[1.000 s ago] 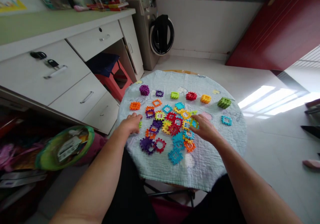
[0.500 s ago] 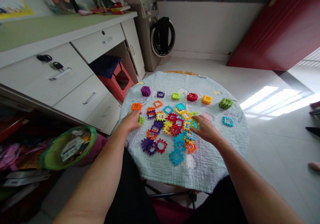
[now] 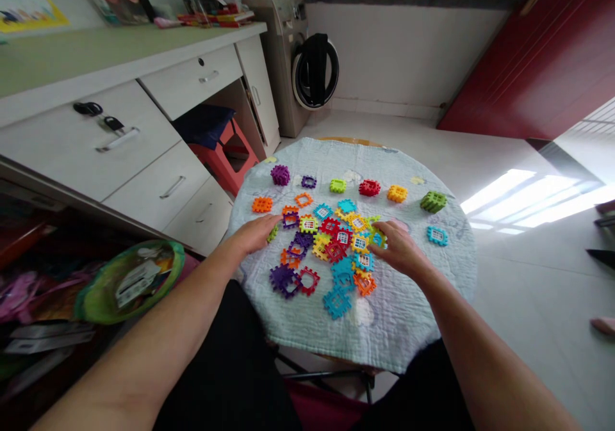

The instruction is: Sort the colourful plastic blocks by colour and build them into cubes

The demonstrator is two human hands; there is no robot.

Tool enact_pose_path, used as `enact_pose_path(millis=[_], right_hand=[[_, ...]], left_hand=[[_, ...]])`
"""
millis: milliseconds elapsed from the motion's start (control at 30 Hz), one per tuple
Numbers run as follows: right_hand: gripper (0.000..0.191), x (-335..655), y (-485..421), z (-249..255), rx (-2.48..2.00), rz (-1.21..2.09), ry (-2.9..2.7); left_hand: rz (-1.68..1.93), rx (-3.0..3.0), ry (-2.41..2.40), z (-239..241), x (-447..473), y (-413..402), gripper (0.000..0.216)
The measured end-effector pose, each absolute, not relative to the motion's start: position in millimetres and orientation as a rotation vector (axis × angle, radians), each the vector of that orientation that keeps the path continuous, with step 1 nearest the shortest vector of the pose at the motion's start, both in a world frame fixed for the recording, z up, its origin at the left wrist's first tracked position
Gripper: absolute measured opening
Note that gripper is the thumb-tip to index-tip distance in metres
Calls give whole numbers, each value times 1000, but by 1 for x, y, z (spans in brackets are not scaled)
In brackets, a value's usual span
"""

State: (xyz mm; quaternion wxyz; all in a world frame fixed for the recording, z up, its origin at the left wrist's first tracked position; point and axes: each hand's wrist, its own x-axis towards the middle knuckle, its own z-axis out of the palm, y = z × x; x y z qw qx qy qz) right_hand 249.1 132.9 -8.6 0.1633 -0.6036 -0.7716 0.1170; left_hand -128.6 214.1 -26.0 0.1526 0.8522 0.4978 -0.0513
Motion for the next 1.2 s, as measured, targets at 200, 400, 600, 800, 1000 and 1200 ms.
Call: enact_pose_path(millis=[200, 400, 600, 800, 1000, 1200], right_hand=[[40, 247, 134, -7, -1726, 329, -2204], [42, 245, 134, -8, -1738, 355, -2200], [43, 245, 134, -10, -1724, 370, -2205], [40, 245, 134, -4, -1722, 306, -2213], [39, 243, 133, -6, -1698, 343, -2225], [43, 242, 134, -10, -1729, 387, -2203]], left_hand=[[-255, 2485, 1211, -23, -148, 230, 52], [-272, 2534, 1115, -12, -152, 232, 49], [-298, 2535, 1099, -13, -151, 236, 48], [-314, 2600, 1305, -11, -154, 232, 44], [-240, 2468, 1571, -22, -167, 224, 56], [-93, 2566, 1687, 1, -138, 212, 67]])
